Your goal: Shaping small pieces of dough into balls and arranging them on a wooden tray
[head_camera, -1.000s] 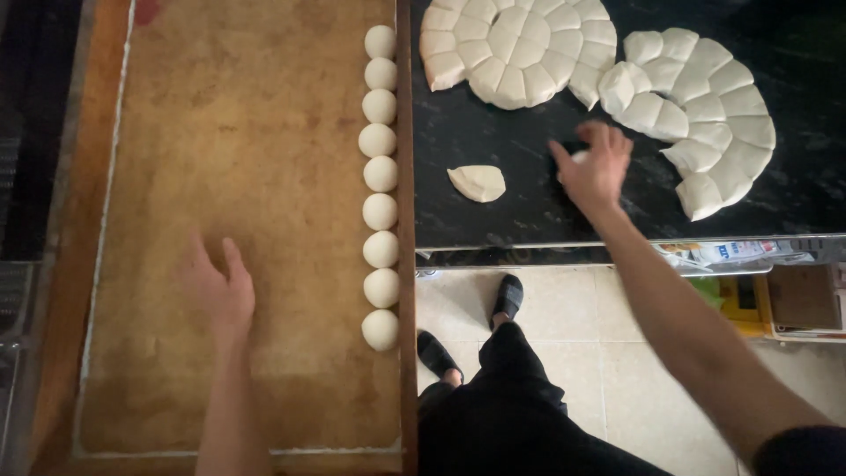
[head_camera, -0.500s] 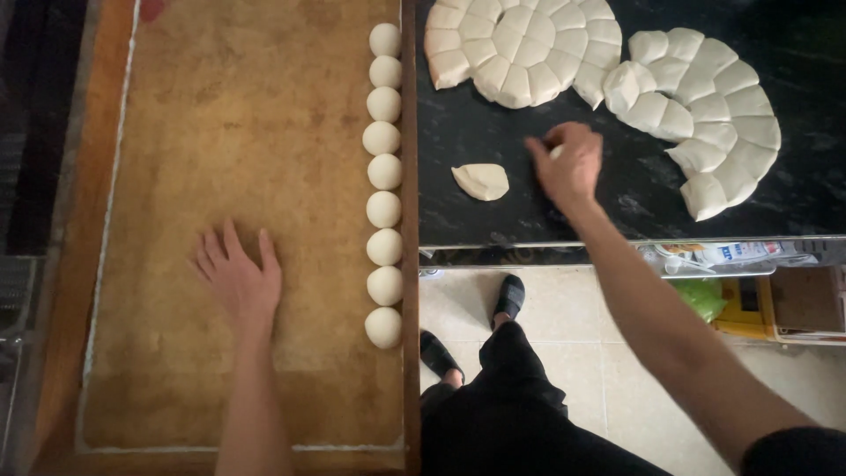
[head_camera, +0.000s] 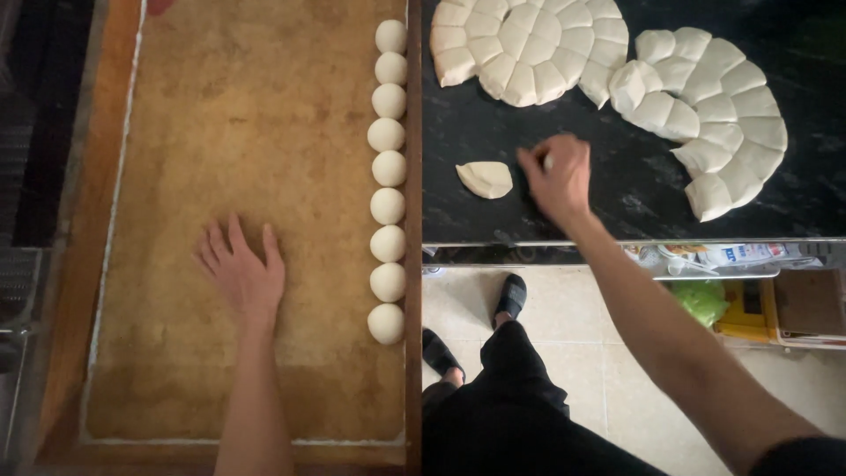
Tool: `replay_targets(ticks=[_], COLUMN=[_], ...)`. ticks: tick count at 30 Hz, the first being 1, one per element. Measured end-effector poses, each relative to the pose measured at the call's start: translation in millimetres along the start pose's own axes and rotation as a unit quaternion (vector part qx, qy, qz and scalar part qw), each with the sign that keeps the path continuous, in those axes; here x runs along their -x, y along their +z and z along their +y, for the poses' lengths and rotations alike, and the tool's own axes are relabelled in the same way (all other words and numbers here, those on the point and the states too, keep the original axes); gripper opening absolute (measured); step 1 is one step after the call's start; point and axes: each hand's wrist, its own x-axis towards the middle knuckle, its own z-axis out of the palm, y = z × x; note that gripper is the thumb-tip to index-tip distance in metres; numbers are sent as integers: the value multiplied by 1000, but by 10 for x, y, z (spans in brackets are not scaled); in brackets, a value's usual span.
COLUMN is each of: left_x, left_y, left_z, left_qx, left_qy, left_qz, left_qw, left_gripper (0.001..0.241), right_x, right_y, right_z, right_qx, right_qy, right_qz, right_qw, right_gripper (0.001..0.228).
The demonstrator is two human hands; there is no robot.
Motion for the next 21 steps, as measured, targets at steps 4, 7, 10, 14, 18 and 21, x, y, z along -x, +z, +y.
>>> replay_targets(ticks=[4,7,10,14,18,21], left_x=[-17,3,6,17,13,-1], left_y=[-6,10,13,3,29,-57], left_z=[13,24,-2,4,-14,31], left_qx=[14,-10,-8,-1,8,-7], left_qy=[-15,0,-1,-13,-20,1], left_qz=[9,13,17,-7,-11,6], left_qw=[1000,1000,1000,1000,1000,1000], left_gripper=[55,56,56,60,61,58], right_x=[429,349,-3,170,428,88], right_y=[-539,-420,-97,-369,-678,-281], right_z=[35,800,758,-136,356,964], right_qx=[-26,-20,49,1,22,56], right_qy=[-24,-51,1,3,-37,26], right_qz=[-63,-51,43,-18,-83,17], right_qw=[997,997,998,1000,996,998], right_gripper=[16,22,24,23,17,20])
